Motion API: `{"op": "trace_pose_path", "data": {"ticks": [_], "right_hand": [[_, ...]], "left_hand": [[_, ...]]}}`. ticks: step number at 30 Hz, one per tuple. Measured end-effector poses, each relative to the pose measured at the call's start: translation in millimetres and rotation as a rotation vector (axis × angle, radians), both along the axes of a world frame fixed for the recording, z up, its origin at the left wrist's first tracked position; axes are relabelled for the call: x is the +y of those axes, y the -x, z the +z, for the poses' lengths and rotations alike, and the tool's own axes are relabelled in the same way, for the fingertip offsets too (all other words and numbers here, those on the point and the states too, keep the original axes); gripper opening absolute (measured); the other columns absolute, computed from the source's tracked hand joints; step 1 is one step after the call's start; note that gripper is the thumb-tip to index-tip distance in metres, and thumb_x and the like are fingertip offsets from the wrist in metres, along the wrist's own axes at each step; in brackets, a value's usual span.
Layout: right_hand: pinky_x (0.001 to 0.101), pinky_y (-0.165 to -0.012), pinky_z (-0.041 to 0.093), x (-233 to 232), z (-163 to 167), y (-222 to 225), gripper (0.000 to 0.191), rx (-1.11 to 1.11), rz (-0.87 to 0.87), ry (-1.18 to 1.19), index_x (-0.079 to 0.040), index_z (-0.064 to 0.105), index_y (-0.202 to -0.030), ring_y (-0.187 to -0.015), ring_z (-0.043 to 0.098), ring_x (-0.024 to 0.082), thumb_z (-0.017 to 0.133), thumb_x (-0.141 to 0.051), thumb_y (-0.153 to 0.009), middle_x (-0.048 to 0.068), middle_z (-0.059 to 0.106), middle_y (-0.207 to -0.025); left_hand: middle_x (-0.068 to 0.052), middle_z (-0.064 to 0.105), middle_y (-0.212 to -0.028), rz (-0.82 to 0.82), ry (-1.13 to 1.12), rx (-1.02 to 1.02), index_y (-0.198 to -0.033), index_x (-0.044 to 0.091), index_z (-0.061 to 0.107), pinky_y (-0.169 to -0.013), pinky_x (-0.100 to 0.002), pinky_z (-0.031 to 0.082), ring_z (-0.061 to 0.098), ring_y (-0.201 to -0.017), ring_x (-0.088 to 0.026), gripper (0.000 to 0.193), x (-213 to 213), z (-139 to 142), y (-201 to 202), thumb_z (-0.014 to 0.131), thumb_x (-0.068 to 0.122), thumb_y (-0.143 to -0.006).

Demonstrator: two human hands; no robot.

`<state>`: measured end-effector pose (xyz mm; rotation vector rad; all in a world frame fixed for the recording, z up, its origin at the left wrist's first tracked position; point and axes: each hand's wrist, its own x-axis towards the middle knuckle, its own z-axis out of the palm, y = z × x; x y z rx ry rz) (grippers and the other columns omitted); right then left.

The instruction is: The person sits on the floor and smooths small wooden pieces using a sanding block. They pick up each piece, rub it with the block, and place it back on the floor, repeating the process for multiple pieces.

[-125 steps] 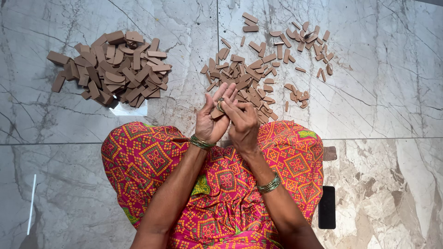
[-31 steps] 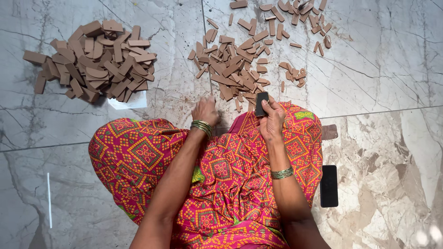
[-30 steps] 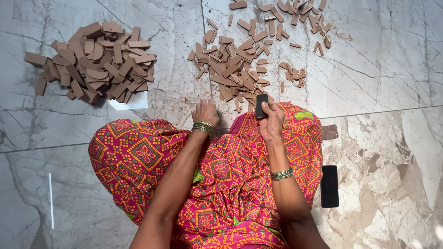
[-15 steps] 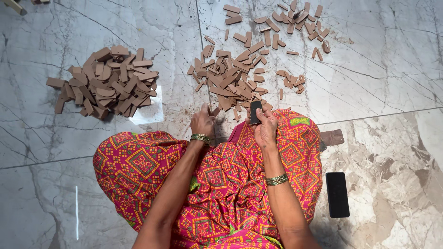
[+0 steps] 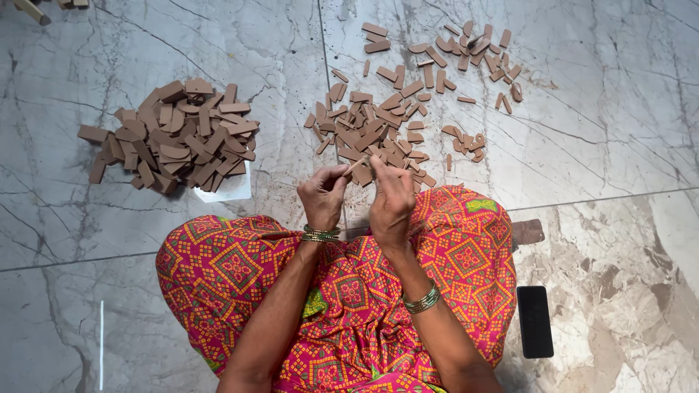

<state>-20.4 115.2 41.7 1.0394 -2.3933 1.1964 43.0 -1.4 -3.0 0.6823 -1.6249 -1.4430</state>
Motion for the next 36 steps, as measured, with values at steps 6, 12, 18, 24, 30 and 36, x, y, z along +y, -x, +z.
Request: {"op": "trace_pose_path", "data": {"ticks": [6, 12, 18, 24, 30, 36], "right_hand": [[0.0391, -0.082, 0.058, -33.8, 28.1, -14.1, 0.049, 0.271, 0.176, -0.089, -0.004, 0.068, -0.132, -0.097, 0.062, 0.028, 0.057, 0.009, -0.086, 0.014, 0.073, -0.128], [0.0352, -0.078, 0.057, -33.8, 25.4, -11.5, 0.047, 0.306, 0.206, -0.043, -0.003, 0.069, -0.133, -0.096, 0.061, 0.026, 0.058, 0.013, -0.09, 0.014, 0.074, -0.128], [0.0334, -0.083, 0.059, -27.3, 22.9, -4.8, 0.045, 0.279, 0.158, -0.093, -0.005, 0.07, -0.13, -0.099, 0.061, 0.024, 0.056, 0.01, -0.09, 0.01, 0.073, -0.127], [0.0326, -0.078, 0.058, -24.6, 31.0, 0.8, 0.052, 0.259, 0.213, -0.129, -0.003, 0.073, -0.128, -0.094, 0.06, 0.024, 0.049, 0.017, -0.086, 0.01, 0.075, -0.126], [0.0333, -0.081, 0.057, -18.8, 31.3, -4.2, 0.048, 0.315, 0.276, -0.104, -0.006, 0.069, -0.13, -0.097, 0.062, 0.025, 0.052, 0.014, -0.089, 0.009, 0.074, -0.128], [0.0336, -0.081, 0.057, -19.6, 30.6, 12.2, 0.048, 0.205, 0.151, -0.151, -0.006, 0.072, -0.129, -0.097, 0.063, 0.025, 0.054, 0.013, -0.088, 0.011, 0.075, -0.124]], "left_hand": [[-0.006, 0.072, -0.081, 0.054, -0.131, 0.083, -0.09, -0.003, 0.073, -0.066, -0.024, 0.054, 0.062, -0.075, -0.005, 0.006, 4.8, -5.2, -3.6, 0.078, -0.001, -0.088], [-0.001, 0.07, -0.079, 0.048, -0.234, 0.187, -0.087, -0.001, 0.074, -0.063, -0.02, 0.05, 0.058, -0.074, -0.002, 0.008, 4.6, -2.6, 1.9, 0.081, 0.001, -0.088], [-0.005, 0.076, -0.091, -0.022, -0.136, 0.216, -0.095, -0.001, 0.076, -0.072, -0.023, 0.057, 0.068, -0.082, -0.006, 0.009, 2.8, 6.9, -5.0, 0.075, -0.004, -0.086], [-0.007, 0.077, -0.095, -0.044, -0.163, 0.259, -0.098, -0.002, 0.075, -0.076, -0.023, 0.061, 0.071, -0.086, -0.008, 0.014, 3.6, 12.7, -6.5, 0.072, -0.008, -0.086], [-0.011, 0.079, -0.09, -0.018, -0.153, 0.128, -0.095, -0.003, 0.078, -0.068, -0.025, 0.06, 0.071, -0.079, -0.01, 0.009, -0.3, 9.1, -8.2, 0.076, -0.007, -0.088], [-0.012, 0.078, -0.101, -0.098, -0.147, 0.238, -0.096, -0.004, 0.074, -0.082, -0.026, 0.064, 0.075, -0.092, -0.011, 0.011, 1.4, 7.1, -7.0, 0.071, -0.008, -0.087]]}}
